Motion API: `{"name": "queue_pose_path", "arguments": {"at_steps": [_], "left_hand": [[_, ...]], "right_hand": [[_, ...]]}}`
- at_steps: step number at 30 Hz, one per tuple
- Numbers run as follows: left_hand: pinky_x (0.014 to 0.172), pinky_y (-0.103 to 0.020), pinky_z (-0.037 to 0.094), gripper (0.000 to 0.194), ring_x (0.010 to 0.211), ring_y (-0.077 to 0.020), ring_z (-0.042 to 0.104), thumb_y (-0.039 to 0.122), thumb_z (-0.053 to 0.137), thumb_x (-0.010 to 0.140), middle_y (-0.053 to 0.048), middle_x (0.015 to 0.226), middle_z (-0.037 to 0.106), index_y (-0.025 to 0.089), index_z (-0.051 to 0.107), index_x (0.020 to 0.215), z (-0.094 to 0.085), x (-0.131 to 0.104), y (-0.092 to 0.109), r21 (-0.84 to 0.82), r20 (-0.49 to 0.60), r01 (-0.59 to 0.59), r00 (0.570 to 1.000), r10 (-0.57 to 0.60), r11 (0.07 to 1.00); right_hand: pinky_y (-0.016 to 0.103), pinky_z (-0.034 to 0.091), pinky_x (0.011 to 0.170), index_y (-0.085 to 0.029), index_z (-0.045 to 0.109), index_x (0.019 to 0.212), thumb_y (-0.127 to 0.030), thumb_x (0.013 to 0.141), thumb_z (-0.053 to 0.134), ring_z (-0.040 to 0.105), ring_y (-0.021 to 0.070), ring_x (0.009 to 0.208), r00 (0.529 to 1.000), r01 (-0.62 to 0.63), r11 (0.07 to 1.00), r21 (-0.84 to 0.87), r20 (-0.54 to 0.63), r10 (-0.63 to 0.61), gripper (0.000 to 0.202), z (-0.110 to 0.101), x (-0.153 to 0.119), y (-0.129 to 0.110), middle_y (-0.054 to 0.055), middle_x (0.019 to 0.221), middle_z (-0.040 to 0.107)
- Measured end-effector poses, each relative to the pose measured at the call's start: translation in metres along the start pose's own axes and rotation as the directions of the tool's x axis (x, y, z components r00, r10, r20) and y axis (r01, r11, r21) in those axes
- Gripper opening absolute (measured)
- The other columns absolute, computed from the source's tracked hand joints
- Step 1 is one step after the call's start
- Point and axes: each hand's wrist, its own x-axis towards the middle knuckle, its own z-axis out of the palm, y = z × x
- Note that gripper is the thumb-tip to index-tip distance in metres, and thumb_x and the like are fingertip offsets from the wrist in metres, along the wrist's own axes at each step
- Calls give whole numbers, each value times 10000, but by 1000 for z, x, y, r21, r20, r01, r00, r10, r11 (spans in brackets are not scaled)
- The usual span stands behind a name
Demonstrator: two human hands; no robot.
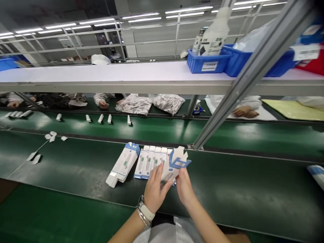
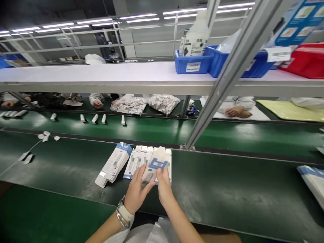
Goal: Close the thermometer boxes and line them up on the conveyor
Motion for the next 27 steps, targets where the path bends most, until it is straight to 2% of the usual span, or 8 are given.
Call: {"name": "queue_pose_path", "arguments": {"at_steps": [4, 6, 8, 11, 14, 19, 24, 27], "left_hand": [[988, -510, 339, 700, 1276, -303, 320, 242, 479, 858, -176, 1388, 328, 216, 74, 1428, 17, -5, 6, 174, -54, -125, 989, 136, 977], [1007, -523, 311, 715, 1296, -306, 284, 237, 481, 855, -171, 1409, 292, 228, 54, 1429, 18, -9, 8, 94, 1, -158, 987, 159, 983], [1037, -515, 277, 697, 1305, -302, 275, 277, 500, 850, -152, 1423, 286, 236, 107, 1425, 12, -10, 10, -113, 90, -151, 983, 161, 982], [1063, -480, 261, 607, 1307, -286, 291, 393, 444, 873, -126, 1429, 311, 233, 208, 1408, -2, -2, 18, -536, 167, 11, 982, 93, 844], [1069, -466, 260, 568, 1291, -290, 326, 478, 450, 852, -112, 1387, 395, 219, 365, 1350, -14, 14, 30, -757, 241, 154, 969, 53, 635], [1070, -476, 258, 480, 1266, -306, 364, 417, 645, 740, -102, 1327, 476, 204, 587, 1166, -17, 30, 48, -809, 352, 278, 935, 48, 518], [1046, -463, 300, 304, 1197, -293, 452, 181, 685, 679, -98, 1220, 573, 179, 680, 983, -11, 29, 61, -826, 380, 420, 908, -180, 376], [1038, -460, 314, 291, 1191, -288, 457, 151, 667, 682, -93, 1194, 590, 178, 684, 971, -6, 28, 65, -829, 399, 460, 885, -241, 318]], "right_hand": [[372, 491, 799, -232, 529, 1105, -544, 733, 554, 614, 232, 893, 990, 128, 992, 3, -53, -128, 487, 6, -10, -9, 70, 998, 646], [336, 491, 724, -219, 553, 1033, -494, 741, 551, 606, 209, 784, 971, 222, 973, -61, -78, -226, 400, 5, -12, -16, 48, 888, 642], [315, 472, 678, -208, 567, 953, -454, 752, 528, 576, 187, 701, 945, 307, 942, -136, -72, -319, 320, 1, -13, -23, 27, 790, 614], [312, 444, 647, -196, 561, 919, -421, 742, 508, 542, 179, 673, 913, 407, 872, -272, 81, -400, 291, -6, -15, -34, 20, 768, 575], [333, 437, 668, -193, 556, 924, -400, 719, 507, 540, 203, 732, 875, 484, 787, -382, 233, -425, 295, -13, -17, -40, 42, 832, 565], [327, 435, 658, -212, 527, 993, -412, 753, 492, 538, 199, 727, 872, 490, 781, -387, 228, -434, 314, -20, -19, -38, 39, 856, 561], [356, 438, 750, -209, 554, 966, -483, 855, 324, 564, 222, 837, 896, 444, 823, -354, 156, -416, 374, -21, -20, -34, 59, 917, 593], [332, 440, 726, -218, 548, 961, -424, 850, 384, 562, 202, 811, 905, 421, 821, -385, 120, -408, 286, -20, -20, -35, 43, 897, 590]]}}
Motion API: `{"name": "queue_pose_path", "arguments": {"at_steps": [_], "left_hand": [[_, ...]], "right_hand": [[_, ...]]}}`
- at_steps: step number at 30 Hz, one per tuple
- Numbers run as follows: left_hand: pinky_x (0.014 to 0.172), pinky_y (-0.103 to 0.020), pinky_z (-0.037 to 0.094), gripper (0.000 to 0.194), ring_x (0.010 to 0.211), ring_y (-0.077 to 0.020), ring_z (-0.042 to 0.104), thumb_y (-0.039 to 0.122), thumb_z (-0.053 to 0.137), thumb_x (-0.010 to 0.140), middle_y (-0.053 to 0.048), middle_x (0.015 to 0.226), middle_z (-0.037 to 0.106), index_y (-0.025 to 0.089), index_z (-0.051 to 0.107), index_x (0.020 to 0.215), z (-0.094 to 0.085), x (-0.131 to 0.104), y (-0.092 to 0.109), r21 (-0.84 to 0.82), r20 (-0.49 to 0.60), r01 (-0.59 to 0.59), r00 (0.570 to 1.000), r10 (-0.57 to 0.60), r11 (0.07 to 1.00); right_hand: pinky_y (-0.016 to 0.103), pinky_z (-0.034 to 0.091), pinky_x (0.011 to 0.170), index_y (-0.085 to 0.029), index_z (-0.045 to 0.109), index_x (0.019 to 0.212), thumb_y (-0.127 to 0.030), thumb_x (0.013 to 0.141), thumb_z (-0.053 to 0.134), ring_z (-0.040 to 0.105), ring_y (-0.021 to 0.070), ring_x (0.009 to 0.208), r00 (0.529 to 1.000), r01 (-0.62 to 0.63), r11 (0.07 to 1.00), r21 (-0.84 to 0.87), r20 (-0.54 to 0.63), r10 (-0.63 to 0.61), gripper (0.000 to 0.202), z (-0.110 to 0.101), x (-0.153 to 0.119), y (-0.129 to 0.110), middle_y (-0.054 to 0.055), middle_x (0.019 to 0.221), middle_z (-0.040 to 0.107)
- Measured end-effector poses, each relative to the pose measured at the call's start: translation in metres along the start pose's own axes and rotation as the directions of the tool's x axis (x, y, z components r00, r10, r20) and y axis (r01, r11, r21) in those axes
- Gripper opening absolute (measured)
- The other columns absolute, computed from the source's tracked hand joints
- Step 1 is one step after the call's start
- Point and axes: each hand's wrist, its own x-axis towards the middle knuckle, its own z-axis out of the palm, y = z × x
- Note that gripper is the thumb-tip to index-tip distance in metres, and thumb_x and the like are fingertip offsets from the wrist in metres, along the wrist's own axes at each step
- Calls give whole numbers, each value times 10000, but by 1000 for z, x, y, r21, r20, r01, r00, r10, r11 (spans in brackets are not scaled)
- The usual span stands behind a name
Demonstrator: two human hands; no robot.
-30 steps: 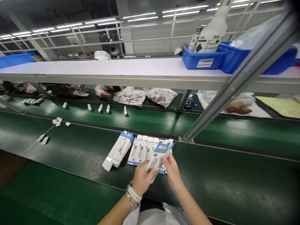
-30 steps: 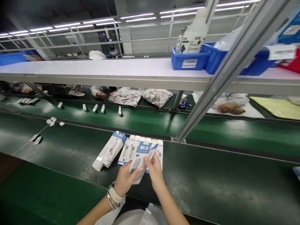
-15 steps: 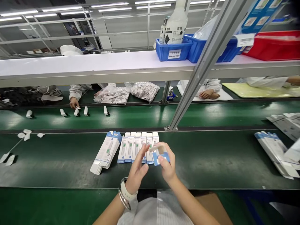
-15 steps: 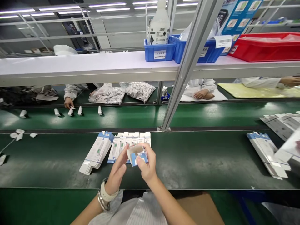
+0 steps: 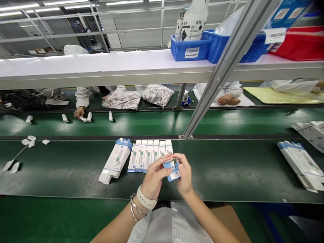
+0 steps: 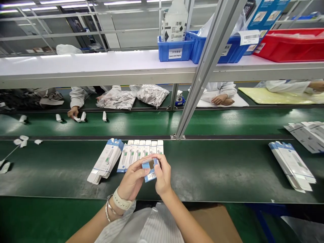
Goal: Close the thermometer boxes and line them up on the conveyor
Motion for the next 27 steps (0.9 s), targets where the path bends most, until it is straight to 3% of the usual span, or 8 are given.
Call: {"name": "queue_pose_path", "arguments": {"at_steps": [3, 5, 8, 10, 12, 15, 19, 27], "left_hand": [[1017, -466, 347, 321, 1190, -278, 459, 185, 638, 744, -90, 1227, 562, 211, 648, 1064, 0, -1, -4, 34, 42, -62, 997, 60, 998], [992, -448, 384, 340, 1186, -259, 462, 181, 610, 781, -76, 1266, 522, 256, 618, 1113, -4, -2, -6, 165, 88, -250, 967, 238, 954], [917, -410, 453, 384, 1110, -228, 512, 143, 602, 789, -70, 1243, 513, 308, 595, 1136, -13, -2, -5, 444, 269, -607, 792, 548, 659], [844, -381, 494, 398, 1026, -216, 550, 166, 650, 758, -80, 1172, 547, 310, 602, 1125, -20, -1, -2, 541, 436, -730, 668, 603, 417], [787, -353, 517, 346, 969, -209, 569, 208, 691, 724, -90, 1109, 572, 282, 643, 1058, -24, 1, 1, 556, 532, -768, 624, 573, 320], [763, -326, 520, 146, 898, -185, 590, 218, 671, 742, -82, 991, 607, 215, 681, 888, -23, 4, 2, 573, 437, -668, 739, 513, 475], [791, -333, 507, 287, 905, -196, 599, 248, 663, 748, -89, 985, 627, 179, 619, 1023, -14, 6, -1, 592, 265, -401, 916, 301, 699], [830, -356, 481, 210, 912, -212, 598, 240, 635, 766, -82, 970, 659, 188, 686, 964, -2, 8, -16, 678, 163, -371, 918, 362, 635]], "right_hand": [[326, 445, 697, -220, 524, 989, -401, 807, 456, 558, 197, 780, 1000, 25, 999, -22, 10, -24, 265, -2, 3, -1, 36, 883, 584], [332, 450, 675, -214, 511, 1003, -404, 795, 464, 559, 199, 742, 998, 47, 998, -44, 44, -45, 286, -6, 5, -2, 36, 844, 583], [356, 456, 681, -206, 512, 1017, -452, 793, 444, 570, 216, 736, 992, 77, 990, -117, 110, -64, 339, -14, 9, -2, 45, 826, 589], [379, 450, 703, -208, 518, 1045, -523, 803, 384, 573, 225, 736, 985, 112, 976, -188, 151, -84, 420, -20, 10, -2, 49, 825, 597], [393, 436, 715, -212, 519, 1083, -574, 822, 288, 572, 229, 734, 973, 170, 951, -260, 197, -120, 503, -25, 12, -3, 50, 810, 603], [395, 418, 713, -213, 518, 1117, -550, 860, 178, 568, 229, 746, 947, 260, 902, -345, 275, -168, 543, -32, 14, -4, 59, 814, 609], [386, 414, 685, -200, 518, 1125, -454, 886, 197, 567, 226, 733, 910, 363, 850, -382, 341, -236, 474, -42, 18, -2, 72, 836, 625], [371, 442, 725, -197, 581, 983, -325, 902, 235, 597, 215, 797, 952, 276, 865, -420, 246, -185, 377, -46, 18, 3, 68, 845, 650]]}}
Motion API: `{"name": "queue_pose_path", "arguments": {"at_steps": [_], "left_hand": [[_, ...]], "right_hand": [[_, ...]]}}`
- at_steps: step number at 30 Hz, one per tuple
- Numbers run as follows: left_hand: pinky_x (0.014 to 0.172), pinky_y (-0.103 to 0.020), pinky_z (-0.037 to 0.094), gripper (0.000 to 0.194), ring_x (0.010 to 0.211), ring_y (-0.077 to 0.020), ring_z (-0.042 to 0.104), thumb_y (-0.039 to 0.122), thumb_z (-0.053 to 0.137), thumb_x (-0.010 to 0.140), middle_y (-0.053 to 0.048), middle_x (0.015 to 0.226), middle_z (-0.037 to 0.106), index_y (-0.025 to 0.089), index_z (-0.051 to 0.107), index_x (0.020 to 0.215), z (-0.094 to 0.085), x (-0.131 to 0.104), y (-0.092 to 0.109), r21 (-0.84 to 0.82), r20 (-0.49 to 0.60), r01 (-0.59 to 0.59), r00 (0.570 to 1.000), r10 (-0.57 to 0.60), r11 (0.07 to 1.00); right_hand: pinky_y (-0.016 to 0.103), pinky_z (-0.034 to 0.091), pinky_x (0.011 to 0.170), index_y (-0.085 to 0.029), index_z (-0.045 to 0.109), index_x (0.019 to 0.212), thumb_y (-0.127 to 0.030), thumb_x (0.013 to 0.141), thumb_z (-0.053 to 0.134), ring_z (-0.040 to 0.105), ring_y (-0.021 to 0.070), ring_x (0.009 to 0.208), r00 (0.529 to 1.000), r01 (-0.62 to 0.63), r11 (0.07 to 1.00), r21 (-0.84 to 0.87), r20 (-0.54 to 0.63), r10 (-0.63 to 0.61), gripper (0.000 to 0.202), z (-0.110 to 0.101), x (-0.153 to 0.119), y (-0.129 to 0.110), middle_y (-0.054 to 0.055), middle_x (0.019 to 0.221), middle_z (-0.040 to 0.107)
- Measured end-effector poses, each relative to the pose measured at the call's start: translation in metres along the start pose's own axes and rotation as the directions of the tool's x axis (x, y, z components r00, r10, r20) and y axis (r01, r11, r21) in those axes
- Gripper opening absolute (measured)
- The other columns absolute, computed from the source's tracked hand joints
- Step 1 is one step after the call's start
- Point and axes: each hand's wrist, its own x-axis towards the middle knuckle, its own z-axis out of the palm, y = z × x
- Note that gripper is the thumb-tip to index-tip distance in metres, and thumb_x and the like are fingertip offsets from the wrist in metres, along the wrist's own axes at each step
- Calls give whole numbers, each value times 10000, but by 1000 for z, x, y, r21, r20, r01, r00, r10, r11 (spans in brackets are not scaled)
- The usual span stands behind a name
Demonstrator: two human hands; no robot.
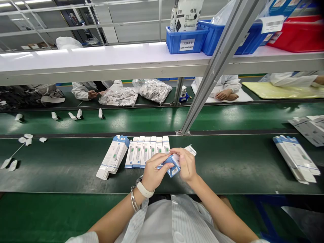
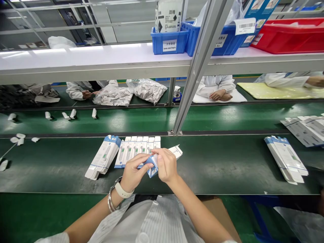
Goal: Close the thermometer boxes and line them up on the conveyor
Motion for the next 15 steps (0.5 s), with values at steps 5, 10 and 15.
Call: {"name": "queue_pose_path", "arguments": {"at_steps": [5, 10, 15], "left_hand": [[802, -337, 484, 185, 882, -204, 598, 257, 614, 782, -77, 930, 659, 183, 693, 931, 7, 1, -3, -39, 4, 53, 999, -53, 998], [689, -290, 498, 382, 827, -196, 584, 366, 718, 660, -65, 918, 631, 183, 652, 989, 5, -1, -5, -48, 150, 156, 978, -148, 987], [625, -259, 485, 423, 716, -156, 587, 390, 683, 676, -39, 836, 623, 171, 551, 1013, 27, -18, -34, -76, 165, 385, 915, -370, 920]], "right_hand": [[357, 452, 737, -198, 580, 950, -335, 912, 210, 610, 208, 807, 997, -74, 997, -32, 7, 74, 397, -1, -4, 2, 63, 852, 653], [334, 445, 709, -217, 541, 1055, -356, 917, 209, 606, 200, 774, 971, -116, 991, -71, 201, 128, 386, -7, 1, 7, 43, 835, 662], [426, 379, 899, -235, 522, 1148, -410, 871, 367, 549, 248, 999, 955, -293, 943, -160, -9, 296, 362, -9, -26, 36, 67, 1046, 631]]}}
